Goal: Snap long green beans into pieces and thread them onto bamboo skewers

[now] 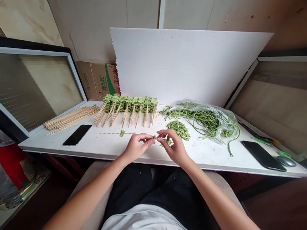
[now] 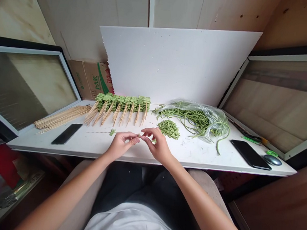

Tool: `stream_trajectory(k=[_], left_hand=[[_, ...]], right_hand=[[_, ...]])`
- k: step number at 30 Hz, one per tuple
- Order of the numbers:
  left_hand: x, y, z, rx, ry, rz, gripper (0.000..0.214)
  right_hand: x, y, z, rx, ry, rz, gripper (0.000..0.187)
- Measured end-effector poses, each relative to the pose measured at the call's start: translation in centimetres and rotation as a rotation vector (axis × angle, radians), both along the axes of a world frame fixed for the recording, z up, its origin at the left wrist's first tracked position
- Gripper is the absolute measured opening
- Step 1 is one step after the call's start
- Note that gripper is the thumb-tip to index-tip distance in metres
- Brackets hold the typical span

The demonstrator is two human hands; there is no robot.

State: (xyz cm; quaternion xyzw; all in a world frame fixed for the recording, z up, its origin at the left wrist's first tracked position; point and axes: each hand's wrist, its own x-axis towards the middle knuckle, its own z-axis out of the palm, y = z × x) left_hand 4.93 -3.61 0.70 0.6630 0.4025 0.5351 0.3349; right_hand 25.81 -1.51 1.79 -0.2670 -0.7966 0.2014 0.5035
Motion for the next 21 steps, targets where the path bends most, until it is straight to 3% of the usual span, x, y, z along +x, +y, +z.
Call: stream_trajectory(k=[3, 6, 16, 21], left_hand=[[-0.1, -0.4, 0.4, 0.076, 0.117, -0.022, 0.021], [0.0, -0.7, 0.7, 0.120, 0.178, -0.033, 0.018], [-1.6, -0.9, 2.4, 0.133, 0.292, -0.126, 0.024], [-1.5, -1.7, 3.3, 0.325, 0.423, -0.077, 0.021]], right_hand=[[0.6, 0.0, 0.6, 0.229, -0.119, 0.000, 0.015], [0.9, 0.2, 1.0, 0.326, -0.191, -0.028, 0.014], [1.0, 0.0, 1.1, 0.358, -0.151, 0.039, 0.014], [0.6, -0.3, 0.6, 0.389, -0.122, -0.045, 0.009]])
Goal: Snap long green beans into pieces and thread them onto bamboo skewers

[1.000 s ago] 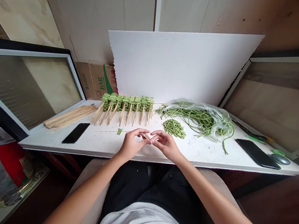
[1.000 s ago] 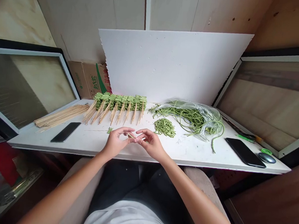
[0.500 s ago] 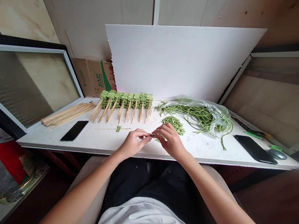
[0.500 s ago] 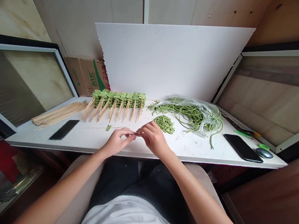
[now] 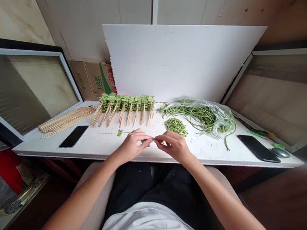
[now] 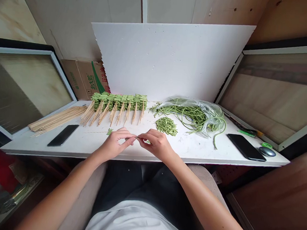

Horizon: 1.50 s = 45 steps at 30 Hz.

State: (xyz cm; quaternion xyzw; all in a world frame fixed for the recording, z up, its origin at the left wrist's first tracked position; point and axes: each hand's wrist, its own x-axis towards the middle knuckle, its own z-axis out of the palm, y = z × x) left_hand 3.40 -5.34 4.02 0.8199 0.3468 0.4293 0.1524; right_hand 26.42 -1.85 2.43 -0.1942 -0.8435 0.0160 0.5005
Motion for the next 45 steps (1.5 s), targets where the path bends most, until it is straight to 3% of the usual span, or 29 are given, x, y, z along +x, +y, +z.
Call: stream_trajectory(k=[4, 8, 20, 23, 30, 34, 39, 45], left_hand=[[1.0, -0.9, 0.5, 0.167, 0.046, 0.062, 0.021], [2.1, -1.6, 0.6, 0.206, 0.011, 0.104, 0.024], [3.9, -2.6, 0.1, -0.110, -0.370, 0.080, 0.041], [3.6, -2.3, 0.2, -0.118, -0.350, 0.077, 0.041], [1.8, -0.7, -0.2, -0.103, -0.260, 0.112, 0.033], [1.2, 0.5, -1.4, -0.224, -0.329, 0.143, 0.036], [1.1, 1.8, -2.9, -0.477, -0.486, 0.101, 0.040], [1.4, 2.0, -3.2, -0.698, -0.607, 0.035, 0.038]], right_hand=[[-0.2, -0.5, -0.2, -0.032, 0.073, -0.037, 0.005], [-0.3, -1.0, 0.1, -0.031, 0.126, -0.032, 0.008], [-1.1, -1.9, 0.1, 0.039, 0.242, -0.125, 0.007], [-1.0, -1.7, 0.1, 0.029, 0.222, -0.098, 0.007], [-0.1, -0.4, 0.0, -0.204, 0.304, -0.063, 0.008], [2.9, 3.0, -0.3, -0.293, 0.311, -0.214, 0.021], [7.4, 7.7, -2.7, -0.335, -0.028, -0.639, 0.035], [8.6, 8.9, -5.1, -0.484, -0.199, -0.826, 0.029]])
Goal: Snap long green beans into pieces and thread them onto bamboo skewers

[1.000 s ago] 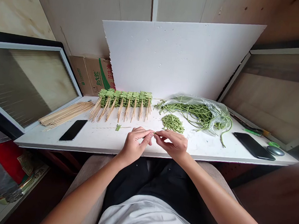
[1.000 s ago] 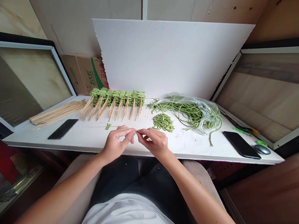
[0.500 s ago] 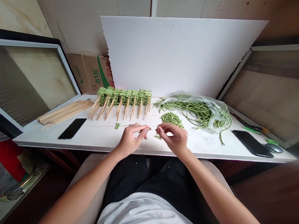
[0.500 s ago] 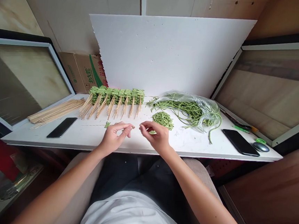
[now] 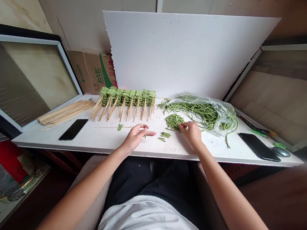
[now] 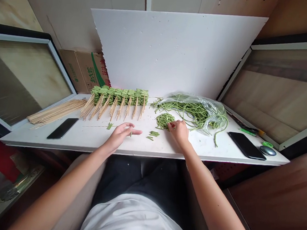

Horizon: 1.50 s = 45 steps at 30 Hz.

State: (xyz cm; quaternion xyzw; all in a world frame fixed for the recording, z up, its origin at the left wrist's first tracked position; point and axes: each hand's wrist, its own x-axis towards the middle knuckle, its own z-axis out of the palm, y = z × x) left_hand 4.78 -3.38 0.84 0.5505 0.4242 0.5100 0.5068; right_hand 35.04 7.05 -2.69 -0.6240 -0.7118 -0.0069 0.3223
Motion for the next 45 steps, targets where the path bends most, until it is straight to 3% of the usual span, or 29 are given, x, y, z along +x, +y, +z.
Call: stream_trajectory(k=[3, 7, 11, 14, 18, 21, 23, 26, 30, 33, 40, 45], left_hand=[[-0.1, 0.0, 0.2, -0.085, -0.090, -0.049, 0.043], [-0.4, 0.3, -0.1, -0.129, -0.146, -0.031, 0.046], [-0.1, 0.5, -0.7, -0.096, -0.131, 0.044, 0.048], [0.6, 0.3, -1.0, -0.065, -0.181, 0.043, 0.047], [1.1, 0.4, -1.4, -0.015, -0.155, 0.040, 0.045], [-0.6, 1.3, -1.0, 0.057, 0.057, 0.009, 0.041], [-3.4, 2.2, -0.4, 0.173, 0.345, 0.053, 0.030], [-9.5, 3.5, 0.3, 0.276, 0.796, 0.228, 0.015], [-17.0, 4.8, -0.1, 0.158, 1.133, 0.403, 0.019], [-19.8, 5.3, -1.2, 0.083, 1.238, 0.397, 0.013], [-19.7, 5.8, -3.4, 0.134, 1.314, 0.395, 0.018], [-18.7, 5.7, -3.4, 0.161, 1.335, 0.392, 0.024]], right_hand=[[-0.7, -0.4, 0.7, 0.033, 0.055, 0.037, 0.030], [-3.3, -2.2, 2.6, 0.057, 0.273, 0.244, 0.037], [-7.1, -5.5, 3.8, -0.147, 0.519, 0.541, 0.042], [-9.2, -7.5, 4.1, -0.259, 0.555, 0.646, 0.040], [-9.7, -8.1, 3.9, -0.272, 0.576, 0.655, 0.037], [-9.3, -7.7, 3.8, -0.253, 0.587, 0.615, 0.037], [-9.1, -7.3, 3.8, -0.245, 0.599, 0.584, 0.038], [-8.7, -6.9, 3.9, -0.223, 0.639, 0.555, 0.041], [-8.4, -6.5, 4.1, -0.196, 0.653, 0.528, 0.044], [-8.3, -6.4, 4.2, -0.203, 0.653, 0.509, 0.047], [-8.3, -6.5, 4.1, -0.223, 0.643, 0.513, 0.046], [-8.2, -6.3, 3.9, -0.206, 0.690, 0.515, 0.046]])
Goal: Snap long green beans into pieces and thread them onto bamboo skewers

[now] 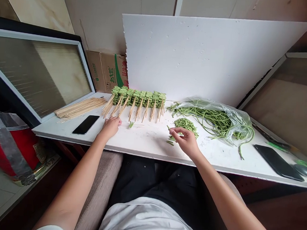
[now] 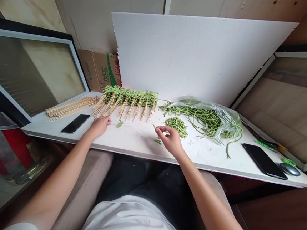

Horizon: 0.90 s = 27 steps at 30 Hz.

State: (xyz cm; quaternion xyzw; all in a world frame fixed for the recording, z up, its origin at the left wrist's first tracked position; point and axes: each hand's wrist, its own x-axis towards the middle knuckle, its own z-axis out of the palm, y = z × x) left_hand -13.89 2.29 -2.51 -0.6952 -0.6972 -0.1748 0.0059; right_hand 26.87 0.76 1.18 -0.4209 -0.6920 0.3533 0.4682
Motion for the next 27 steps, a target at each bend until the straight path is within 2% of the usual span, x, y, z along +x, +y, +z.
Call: stream_trajectory(k=[4, 8, 12, 16, 22, 27], left_hand=[[1.6, -0.1, 1.4, 0.054, -0.070, -0.022, 0.032], [4.5, -0.8, 3.4, 0.177, -0.287, -0.115, 0.033], [7.7, -2.1, 4.9, 0.362, -0.448, -0.249, 0.024], [10.3, -3.6, 6.0, 0.469, -0.453, -0.344, 0.025], [12.6, -5.7, 7.3, 0.512, -0.482, -0.410, 0.027], [13.2, -6.4, 7.5, 0.532, -0.492, -0.436, 0.029]], right_hand=[[0.2, 0.3, -0.3, -0.014, 0.120, -0.017, 0.044], [0.3, 0.4, 0.0, -0.067, 0.275, -0.069, 0.042], [0.6, 0.3, 0.8, -0.200, 0.498, -0.065, 0.036], [0.9, 0.2, 1.6, -0.323, 0.670, -0.004, 0.033], [0.8, -0.6, 2.7, -0.352, 0.686, 0.050, 0.038], [1.0, -1.1, 3.3, -0.352, 0.687, 0.078, 0.035]])
